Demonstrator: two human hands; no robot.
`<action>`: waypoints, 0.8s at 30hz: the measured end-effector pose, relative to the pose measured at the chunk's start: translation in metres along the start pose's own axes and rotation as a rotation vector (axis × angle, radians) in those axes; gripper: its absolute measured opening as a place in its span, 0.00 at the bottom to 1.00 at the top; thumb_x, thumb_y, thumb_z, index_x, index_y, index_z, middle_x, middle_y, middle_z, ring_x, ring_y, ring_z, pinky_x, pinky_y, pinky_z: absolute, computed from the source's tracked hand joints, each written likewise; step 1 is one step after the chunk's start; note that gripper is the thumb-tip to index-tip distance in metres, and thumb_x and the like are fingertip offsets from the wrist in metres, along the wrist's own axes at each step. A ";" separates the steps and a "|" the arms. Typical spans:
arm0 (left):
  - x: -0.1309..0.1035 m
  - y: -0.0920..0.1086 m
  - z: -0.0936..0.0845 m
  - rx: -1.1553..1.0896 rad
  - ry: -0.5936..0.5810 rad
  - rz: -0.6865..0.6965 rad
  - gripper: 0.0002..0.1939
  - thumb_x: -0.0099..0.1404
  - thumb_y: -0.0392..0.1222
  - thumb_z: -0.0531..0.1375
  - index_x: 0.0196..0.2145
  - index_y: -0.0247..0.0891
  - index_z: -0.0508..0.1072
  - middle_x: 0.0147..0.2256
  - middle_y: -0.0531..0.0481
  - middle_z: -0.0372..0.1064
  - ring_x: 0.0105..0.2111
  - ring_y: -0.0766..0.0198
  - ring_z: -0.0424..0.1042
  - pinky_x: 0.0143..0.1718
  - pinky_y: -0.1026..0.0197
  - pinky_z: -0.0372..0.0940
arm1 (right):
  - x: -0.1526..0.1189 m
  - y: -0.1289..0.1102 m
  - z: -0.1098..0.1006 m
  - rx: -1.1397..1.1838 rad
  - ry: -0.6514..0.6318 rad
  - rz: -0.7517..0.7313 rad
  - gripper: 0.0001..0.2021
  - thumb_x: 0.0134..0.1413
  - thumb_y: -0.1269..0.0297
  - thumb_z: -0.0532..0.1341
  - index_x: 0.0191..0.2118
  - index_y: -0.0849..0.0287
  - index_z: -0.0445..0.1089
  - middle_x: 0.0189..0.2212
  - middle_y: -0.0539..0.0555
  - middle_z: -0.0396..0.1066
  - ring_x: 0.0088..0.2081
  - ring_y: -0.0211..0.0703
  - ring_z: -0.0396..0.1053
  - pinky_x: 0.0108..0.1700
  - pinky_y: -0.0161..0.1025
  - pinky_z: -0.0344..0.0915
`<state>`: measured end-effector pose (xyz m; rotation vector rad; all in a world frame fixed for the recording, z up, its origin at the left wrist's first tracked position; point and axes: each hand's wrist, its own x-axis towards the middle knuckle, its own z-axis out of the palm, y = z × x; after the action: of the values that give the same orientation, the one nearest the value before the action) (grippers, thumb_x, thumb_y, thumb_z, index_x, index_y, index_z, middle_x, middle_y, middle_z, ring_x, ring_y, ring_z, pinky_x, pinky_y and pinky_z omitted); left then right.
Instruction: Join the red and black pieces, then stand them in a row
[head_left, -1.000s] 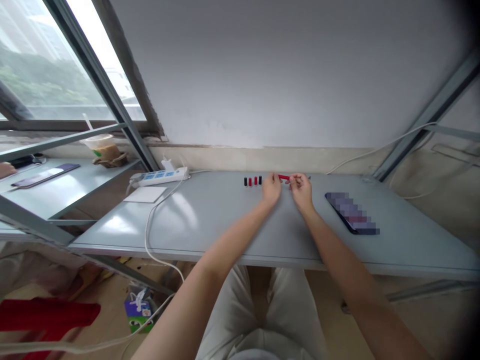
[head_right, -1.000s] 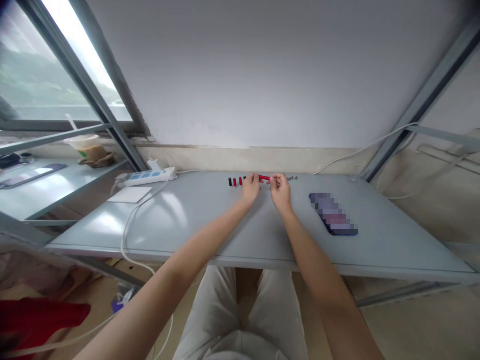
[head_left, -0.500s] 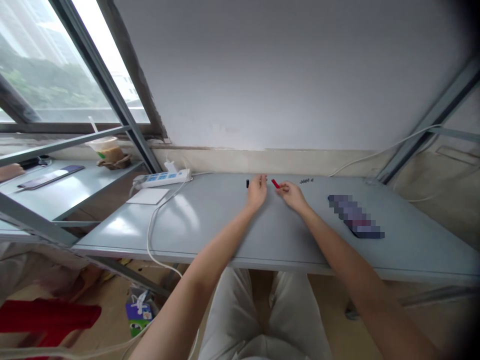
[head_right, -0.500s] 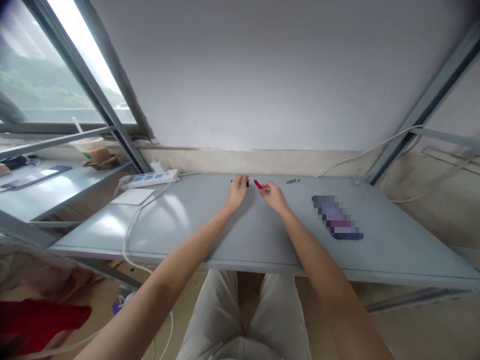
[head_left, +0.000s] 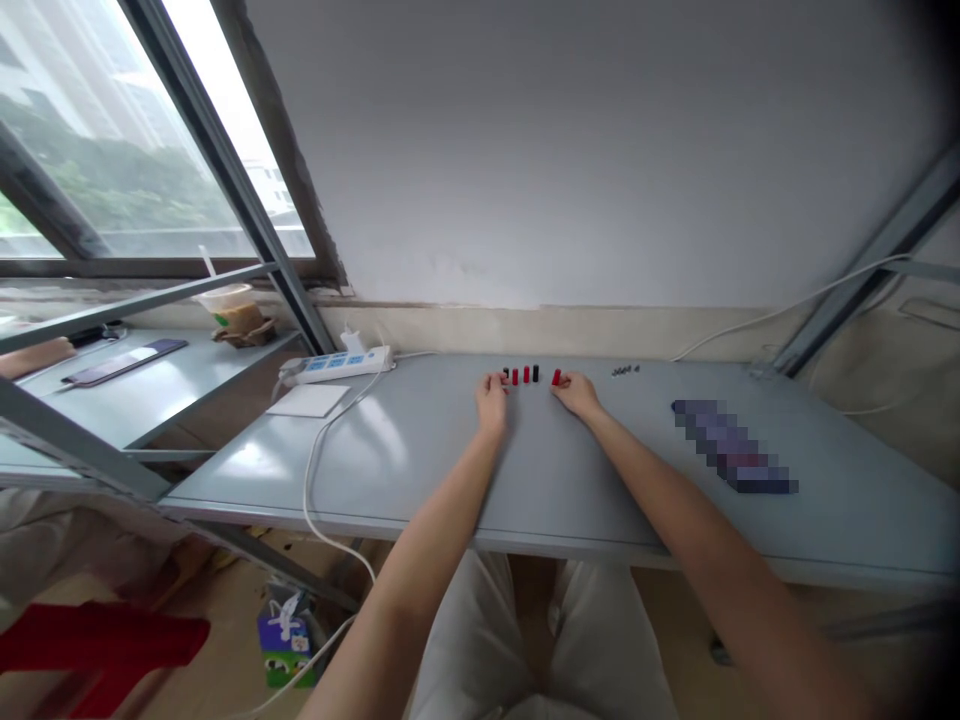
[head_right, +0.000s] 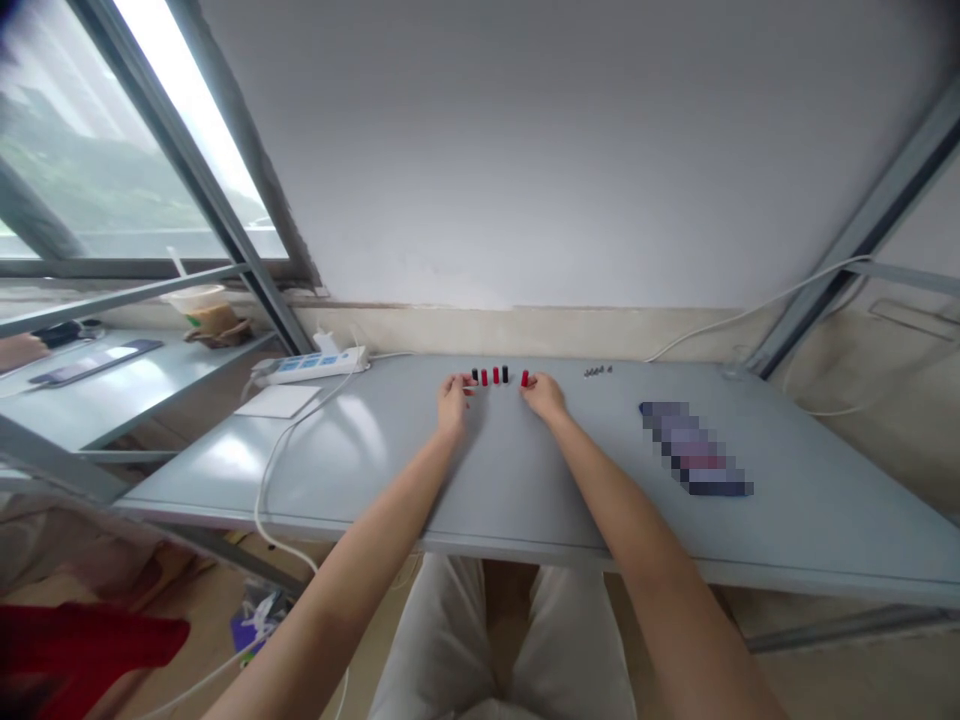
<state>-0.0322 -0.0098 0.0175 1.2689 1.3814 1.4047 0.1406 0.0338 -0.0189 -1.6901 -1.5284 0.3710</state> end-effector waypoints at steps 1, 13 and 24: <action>0.000 0.000 0.000 0.010 -0.004 -0.002 0.15 0.65 0.42 0.40 0.36 0.36 0.65 0.39 0.41 0.69 0.36 0.65 0.69 0.32 0.62 0.63 | 0.000 -0.001 0.002 -0.005 -0.008 -0.002 0.02 0.40 0.68 0.62 0.24 0.58 0.67 0.24 0.52 0.71 0.27 0.39 0.68 0.33 0.37 0.63; 0.001 -0.009 0.007 0.062 0.007 0.075 0.15 0.65 0.41 0.41 0.35 0.35 0.65 0.36 0.43 0.69 0.34 0.65 0.69 0.35 0.62 0.63 | 0.003 -0.008 0.010 -0.178 -0.020 0.009 0.04 0.45 0.63 0.60 0.28 0.57 0.69 0.27 0.55 0.72 0.32 0.43 0.69 0.36 0.39 0.62; -0.016 -0.019 0.012 0.646 -0.305 0.650 0.20 0.60 0.37 0.51 0.50 0.31 0.62 0.48 0.37 0.64 0.50 0.55 0.61 0.51 0.53 0.56 | -0.015 0.008 -0.066 -0.392 0.048 -0.168 0.13 0.46 0.59 0.60 0.39 0.59 0.69 0.37 0.61 0.70 0.42 0.51 0.66 0.44 0.47 0.60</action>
<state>-0.0194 -0.0208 -0.0041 2.4096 1.3031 1.0919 0.1882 -0.0042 0.0127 -1.8284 -1.7767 -0.0635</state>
